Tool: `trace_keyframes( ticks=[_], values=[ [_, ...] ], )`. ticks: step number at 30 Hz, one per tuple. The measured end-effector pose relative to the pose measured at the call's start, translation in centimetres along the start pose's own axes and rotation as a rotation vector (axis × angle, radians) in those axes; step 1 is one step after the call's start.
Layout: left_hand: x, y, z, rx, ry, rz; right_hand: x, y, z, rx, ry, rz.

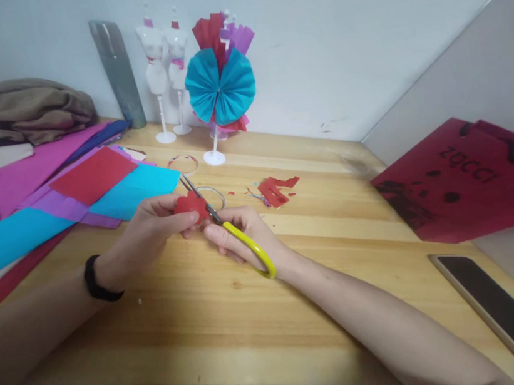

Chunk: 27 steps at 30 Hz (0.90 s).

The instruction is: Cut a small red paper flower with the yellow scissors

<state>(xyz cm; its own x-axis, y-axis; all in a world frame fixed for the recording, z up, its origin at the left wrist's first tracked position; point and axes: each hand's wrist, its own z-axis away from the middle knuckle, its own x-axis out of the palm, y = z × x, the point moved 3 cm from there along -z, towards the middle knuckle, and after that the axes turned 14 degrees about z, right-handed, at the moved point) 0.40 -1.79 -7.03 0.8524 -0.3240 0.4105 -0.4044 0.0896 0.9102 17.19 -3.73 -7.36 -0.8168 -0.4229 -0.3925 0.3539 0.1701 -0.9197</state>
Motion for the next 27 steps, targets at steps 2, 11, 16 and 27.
trace_keyframes(
  ticks=[2, 11, 16, 27],
  values=[
    [-0.04, 0.05, -0.07, 0.010, -0.025, 0.002, 0.02, 0.00, 0.00, -0.002, 0.000, -0.010],
    [-0.24, -0.10, -0.11, 0.028, -0.066, 0.010, 0.09, 0.32, -0.16, -0.059, -0.020, -0.030],
    [-0.45, -0.13, -0.20, 0.046, -0.059, 0.021, 0.00, 0.27, -0.13, -0.050, -0.012, -0.024],
    [-0.45, 0.34, -0.34, 0.044, -0.066, 0.045, -0.02, 0.45, 0.00, -0.035, -0.012, -0.019]
  ],
)
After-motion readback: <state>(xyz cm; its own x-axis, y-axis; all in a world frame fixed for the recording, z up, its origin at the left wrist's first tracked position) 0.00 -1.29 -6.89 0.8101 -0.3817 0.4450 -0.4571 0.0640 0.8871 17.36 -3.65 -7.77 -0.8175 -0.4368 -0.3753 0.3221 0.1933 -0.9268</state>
